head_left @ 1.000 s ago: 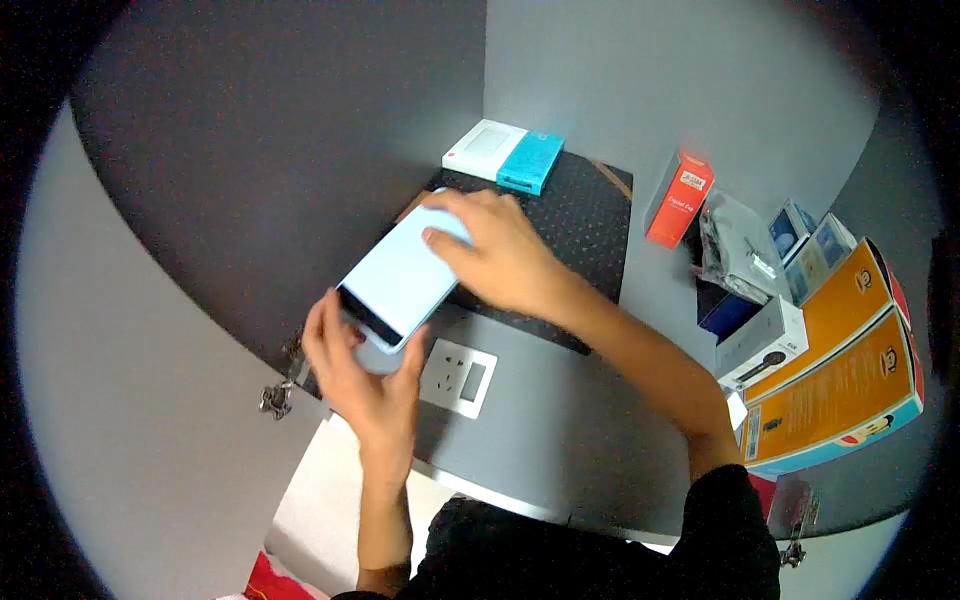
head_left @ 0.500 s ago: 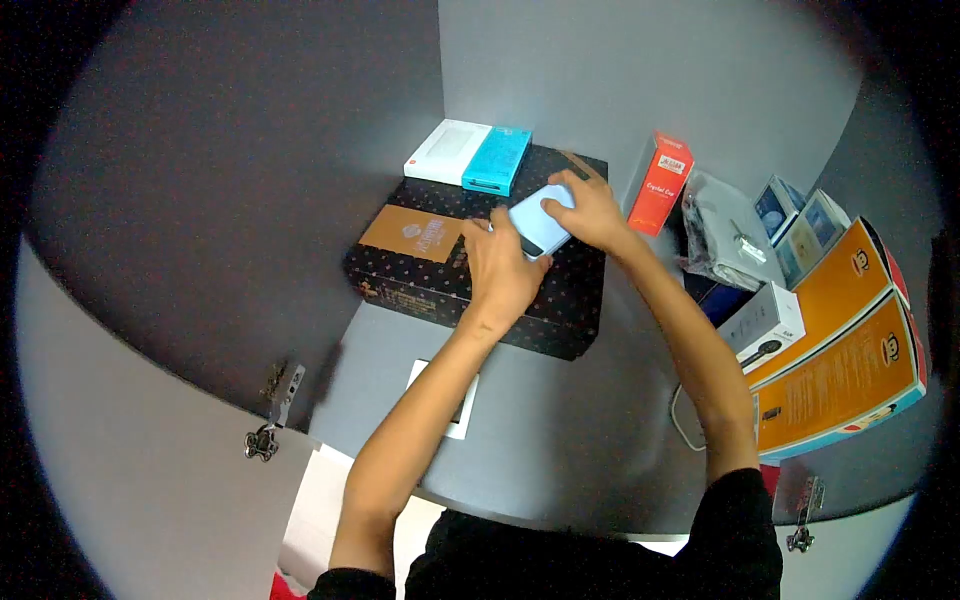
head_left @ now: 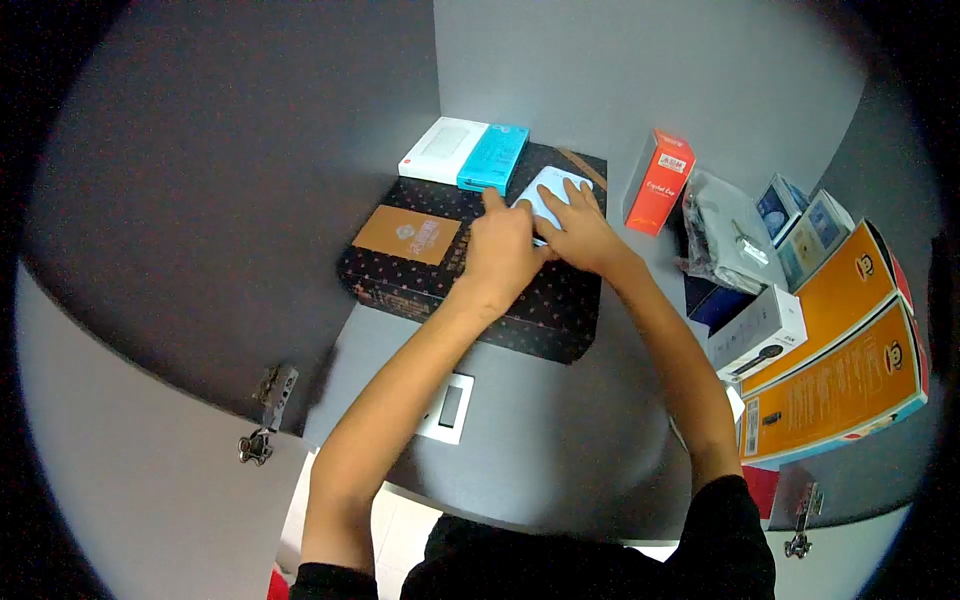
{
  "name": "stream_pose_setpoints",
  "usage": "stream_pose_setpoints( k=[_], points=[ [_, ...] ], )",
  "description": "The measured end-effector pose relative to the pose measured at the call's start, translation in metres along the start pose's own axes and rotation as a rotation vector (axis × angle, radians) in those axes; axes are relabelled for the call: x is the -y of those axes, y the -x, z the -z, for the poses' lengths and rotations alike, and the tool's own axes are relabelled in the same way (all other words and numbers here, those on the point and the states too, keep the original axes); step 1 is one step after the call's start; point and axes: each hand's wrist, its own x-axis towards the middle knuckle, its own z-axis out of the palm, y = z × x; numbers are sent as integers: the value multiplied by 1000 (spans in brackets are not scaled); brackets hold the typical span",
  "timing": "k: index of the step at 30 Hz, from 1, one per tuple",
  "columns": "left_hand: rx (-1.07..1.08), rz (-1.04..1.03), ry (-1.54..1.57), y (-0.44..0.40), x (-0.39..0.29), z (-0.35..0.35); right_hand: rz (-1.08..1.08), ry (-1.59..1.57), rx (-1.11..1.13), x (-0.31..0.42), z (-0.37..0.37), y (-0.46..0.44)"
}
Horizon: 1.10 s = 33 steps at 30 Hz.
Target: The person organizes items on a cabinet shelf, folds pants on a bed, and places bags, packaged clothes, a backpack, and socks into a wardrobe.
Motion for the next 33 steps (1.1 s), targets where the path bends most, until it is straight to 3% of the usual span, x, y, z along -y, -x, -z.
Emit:
stream_pose_setpoints(
  k=[3,5,6,8,12,15,17,21,25,27,28,29,30,33],
  points=[
    [-64,-128,-83,-21,4,-18,35,45,37,-24,-7,-6],
    [-52,-187,-88,-37,7,-24,-4,-136,29,-40,-13,-14],
    [-50,-192,-90,-43,9,-27,-8,-135,26,-43,-14,-18],
    [-34,-144,-128,-56,11,-32,-216,-162,158,-49,-17,-28],
    [-25,-114,-135,-71,15,-35,-190,-171,219,-60,-17,-45],
    [-63,-115,-138,-79,16,-45,-106,-145,137,-72,-24,-49],
    [-65,-113,-133,-85,18,-51,106,40,154,-85,-26,-51],
    [-116,-139,-126,-92,21,-60,39,-62,-7,-104,-57,-54],
    [-85,-84,-42,-89,19,-49,238,208,221,-108,-46,-57],
    [-17,-43,-29,-78,21,-27,-130,-42,126,-102,-61,-55],
    [-20,-66,-17,-69,23,-14,-264,-117,44,-66,-18,-55],
    [-19,-92,-5,-56,24,1,-265,-120,48,-48,-1,-54],
    [19,-110,54,-40,24,23,-283,-183,-88,-34,10,-51],
    [-204,-97,172,40,6,84,-244,-292,-312,29,61,-44]
  ],
)
